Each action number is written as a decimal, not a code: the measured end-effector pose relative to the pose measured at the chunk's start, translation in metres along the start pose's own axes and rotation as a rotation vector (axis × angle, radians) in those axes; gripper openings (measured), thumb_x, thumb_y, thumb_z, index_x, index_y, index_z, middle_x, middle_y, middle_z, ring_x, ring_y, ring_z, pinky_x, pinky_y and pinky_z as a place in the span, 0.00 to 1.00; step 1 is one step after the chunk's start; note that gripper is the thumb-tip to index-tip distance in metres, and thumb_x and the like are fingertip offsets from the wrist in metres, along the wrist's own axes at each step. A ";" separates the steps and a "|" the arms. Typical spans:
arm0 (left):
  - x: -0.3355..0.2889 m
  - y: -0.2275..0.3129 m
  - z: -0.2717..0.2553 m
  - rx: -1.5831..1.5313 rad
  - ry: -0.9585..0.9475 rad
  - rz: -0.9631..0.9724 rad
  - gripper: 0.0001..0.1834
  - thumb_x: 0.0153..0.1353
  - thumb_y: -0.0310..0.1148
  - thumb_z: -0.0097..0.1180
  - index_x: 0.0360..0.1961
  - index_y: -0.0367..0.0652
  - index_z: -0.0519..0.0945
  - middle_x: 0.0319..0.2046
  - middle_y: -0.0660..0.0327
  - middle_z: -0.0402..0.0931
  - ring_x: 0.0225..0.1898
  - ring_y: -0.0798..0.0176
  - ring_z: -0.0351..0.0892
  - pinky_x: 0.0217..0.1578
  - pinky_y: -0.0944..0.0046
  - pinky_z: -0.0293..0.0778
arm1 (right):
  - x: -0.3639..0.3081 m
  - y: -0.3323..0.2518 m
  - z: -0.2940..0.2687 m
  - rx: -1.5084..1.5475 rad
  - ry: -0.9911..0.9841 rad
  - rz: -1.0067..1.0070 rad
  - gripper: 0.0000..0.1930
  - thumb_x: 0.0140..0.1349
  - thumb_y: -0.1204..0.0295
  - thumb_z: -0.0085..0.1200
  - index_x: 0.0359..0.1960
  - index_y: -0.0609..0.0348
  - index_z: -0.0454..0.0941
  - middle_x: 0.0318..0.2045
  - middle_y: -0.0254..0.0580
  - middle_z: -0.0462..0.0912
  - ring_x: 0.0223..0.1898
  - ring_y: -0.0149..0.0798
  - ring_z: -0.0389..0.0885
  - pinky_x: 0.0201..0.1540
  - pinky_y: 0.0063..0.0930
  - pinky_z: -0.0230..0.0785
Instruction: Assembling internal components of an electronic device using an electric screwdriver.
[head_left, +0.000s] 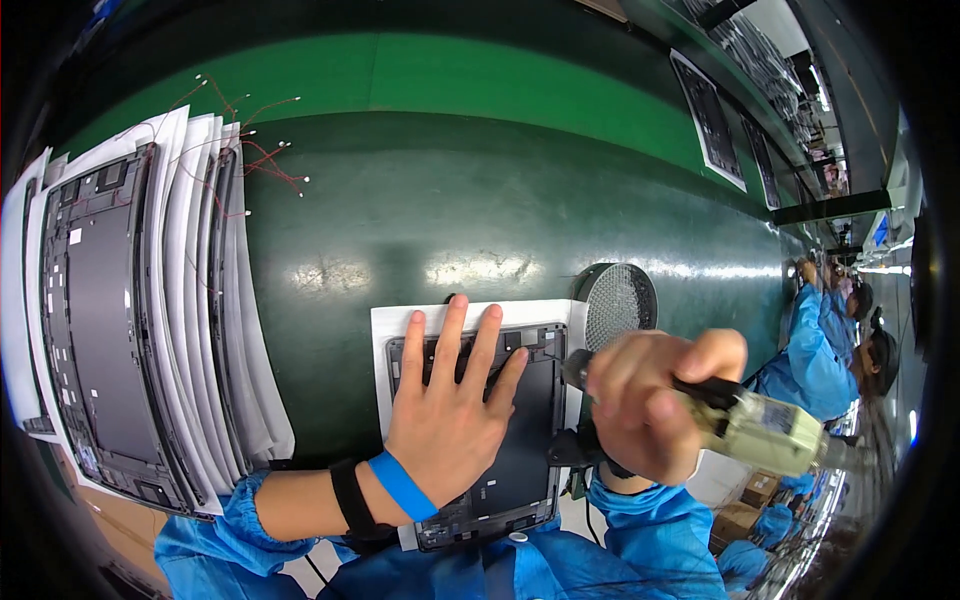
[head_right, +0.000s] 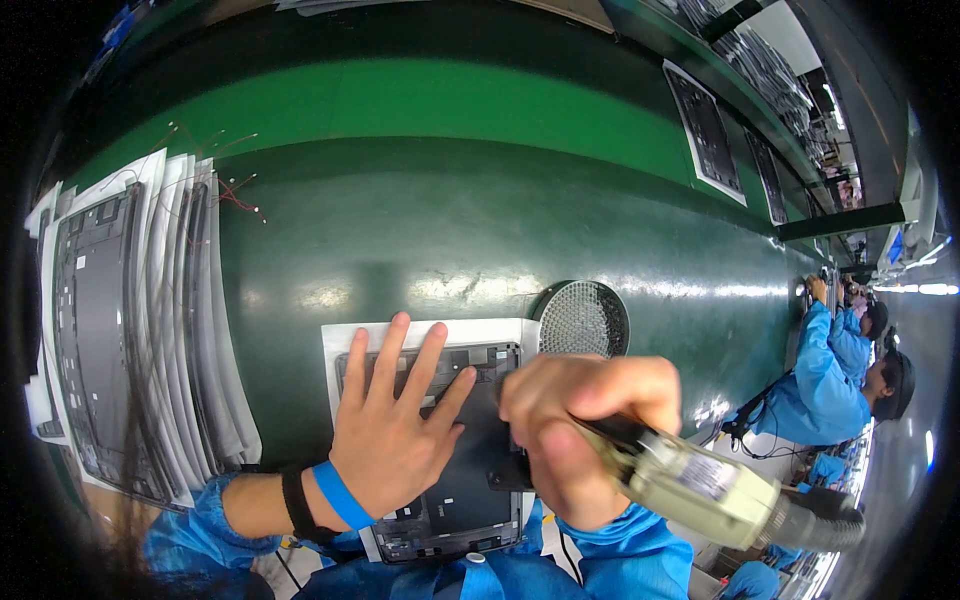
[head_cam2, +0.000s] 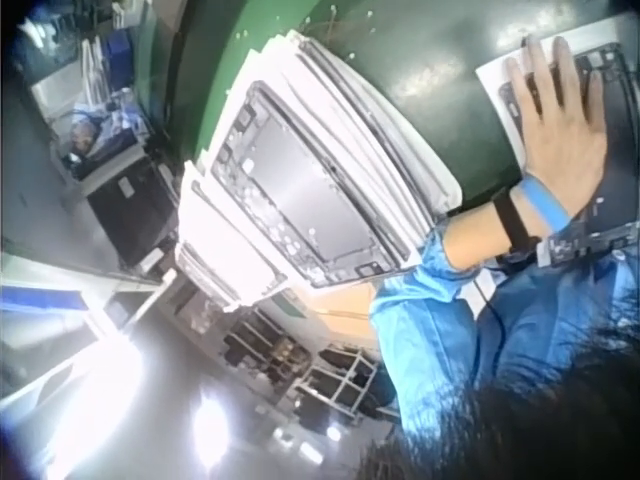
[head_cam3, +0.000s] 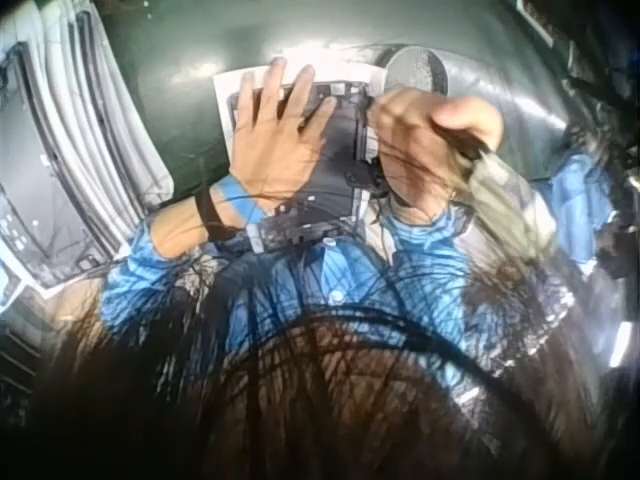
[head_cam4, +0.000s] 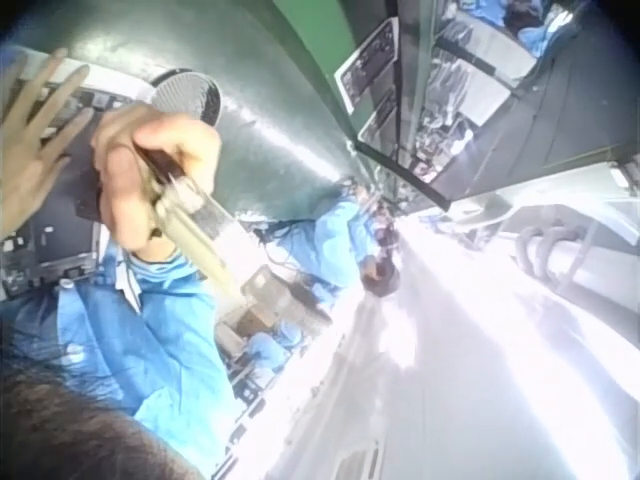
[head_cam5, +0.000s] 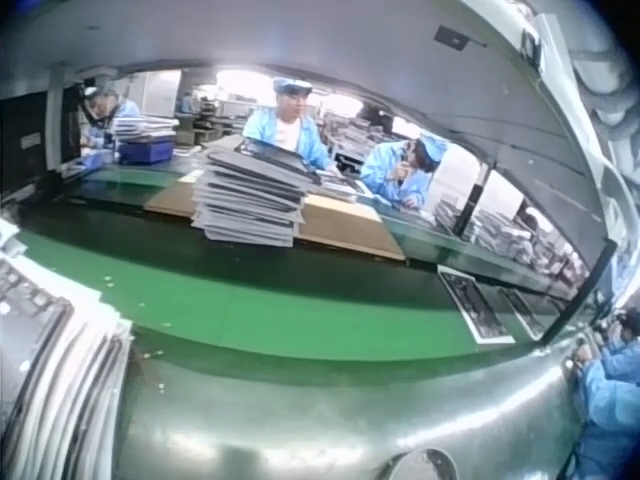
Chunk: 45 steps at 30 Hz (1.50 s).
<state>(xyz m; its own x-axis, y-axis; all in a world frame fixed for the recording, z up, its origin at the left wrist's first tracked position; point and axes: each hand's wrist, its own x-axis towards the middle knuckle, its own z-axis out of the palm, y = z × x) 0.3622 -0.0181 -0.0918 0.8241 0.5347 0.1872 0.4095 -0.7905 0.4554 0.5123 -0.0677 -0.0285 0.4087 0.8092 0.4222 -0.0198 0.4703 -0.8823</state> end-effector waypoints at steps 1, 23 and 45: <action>-0.003 0.000 0.000 -0.027 0.006 -0.041 0.26 0.46 0.41 0.65 0.50 0.50 0.81 0.64 0.47 0.59 0.66 0.36 0.53 0.60 0.28 0.50 | -0.002 0.006 0.002 0.018 -0.006 0.038 0.12 0.59 0.80 0.50 0.41 0.60 0.61 0.18 0.39 0.70 0.19 0.34 0.68 0.29 0.37 0.66; -0.009 0.000 0.007 0.066 0.003 -0.067 0.28 0.45 0.46 0.64 0.51 0.56 0.80 0.63 0.51 0.62 0.67 0.39 0.53 0.54 0.15 0.47 | -0.007 0.041 0.003 0.003 -0.091 0.136 0.11 0.57 0.83 0.51 0.38 0.61 0.62 0.20 0.41 0.71 0.21 0.35 0.70 0.31 0.36 0.68; -0.015 0.010 -0.013 0.186 -0.115 0.054 0.29 0.56 0.47 0.57 0.61 0.60 0.71 0.68 0.53 0.54 0.68 0.37 0.48 0.50 0.16 0.50 | 0.063 -0.004 -0.187 0.847 0.189 0.240 0.18 0.61 0.71 0.43 0.53 0.61 0.68 0.12 0.27 0.59 0.11 0.26 0.56 0.19 0.24 0.57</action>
<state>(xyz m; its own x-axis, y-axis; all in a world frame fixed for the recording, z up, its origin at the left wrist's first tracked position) 0.3483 -0.0300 -0.0785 0.8816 0.4609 0.1011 0.4200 -0.8641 0.2774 0.7092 -0.0846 -0.0372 0.4490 0.8826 0.1392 -0.7592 0.4590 -0.4614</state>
